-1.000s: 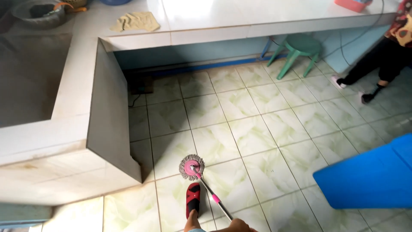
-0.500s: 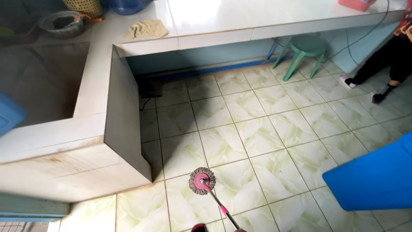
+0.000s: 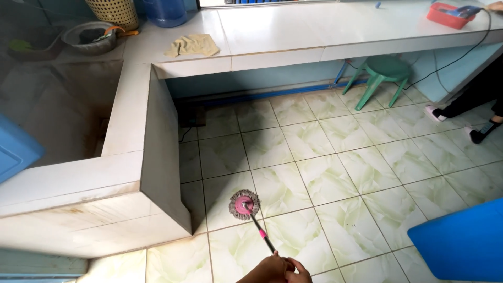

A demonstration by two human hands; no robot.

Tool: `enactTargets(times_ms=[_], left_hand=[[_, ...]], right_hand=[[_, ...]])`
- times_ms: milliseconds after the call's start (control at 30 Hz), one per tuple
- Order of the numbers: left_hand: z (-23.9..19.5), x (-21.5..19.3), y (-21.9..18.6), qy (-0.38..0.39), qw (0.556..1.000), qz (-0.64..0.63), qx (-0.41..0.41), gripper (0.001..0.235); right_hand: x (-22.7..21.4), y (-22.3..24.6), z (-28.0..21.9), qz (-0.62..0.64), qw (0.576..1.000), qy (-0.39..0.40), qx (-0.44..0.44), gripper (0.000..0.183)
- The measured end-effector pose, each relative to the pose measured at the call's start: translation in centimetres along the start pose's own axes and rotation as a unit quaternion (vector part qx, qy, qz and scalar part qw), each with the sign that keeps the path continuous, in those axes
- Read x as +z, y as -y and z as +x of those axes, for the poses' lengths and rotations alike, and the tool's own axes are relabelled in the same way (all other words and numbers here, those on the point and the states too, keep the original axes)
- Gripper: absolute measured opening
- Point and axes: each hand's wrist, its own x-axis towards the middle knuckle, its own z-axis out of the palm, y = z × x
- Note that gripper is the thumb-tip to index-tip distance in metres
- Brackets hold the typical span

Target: Mopping the tiled floor in a water filtration area.

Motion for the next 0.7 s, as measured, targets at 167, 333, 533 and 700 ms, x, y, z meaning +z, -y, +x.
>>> enactTargets(times_ms=[167, 333, 533, 700], left_hand=[[0.6, -2.8, 2.5, -0.005, 1.0, -0.02, -0.012, 0.044], [-0.3, -1.7, -0.1, 0.014, 0.999, -0.004, -0.036, 0.045], [-0.7, 5.2, -8.7, 0.064, 0.996, -0.004, -0.056, 0.048], [0.5, 10.1, -20.4, 0.086, 0.992, 0.001, -0.088, 0.055]], right_hand=[[1.8, 0.6, -3.0, -0.013, 0.999, -0.036, -0.002, 0.067], [-0.9, -5.9, -1.4, -0.022, 0.999, 0.03, -0.014, 0.069], [-6.0, -6.4, -11.7, -0.081, 0.995, 0.046, 0.026, 0.071], [-17.3, -16.6, -16.4, -0.149, 0.977, 0.136, -0.065, 0.065]])
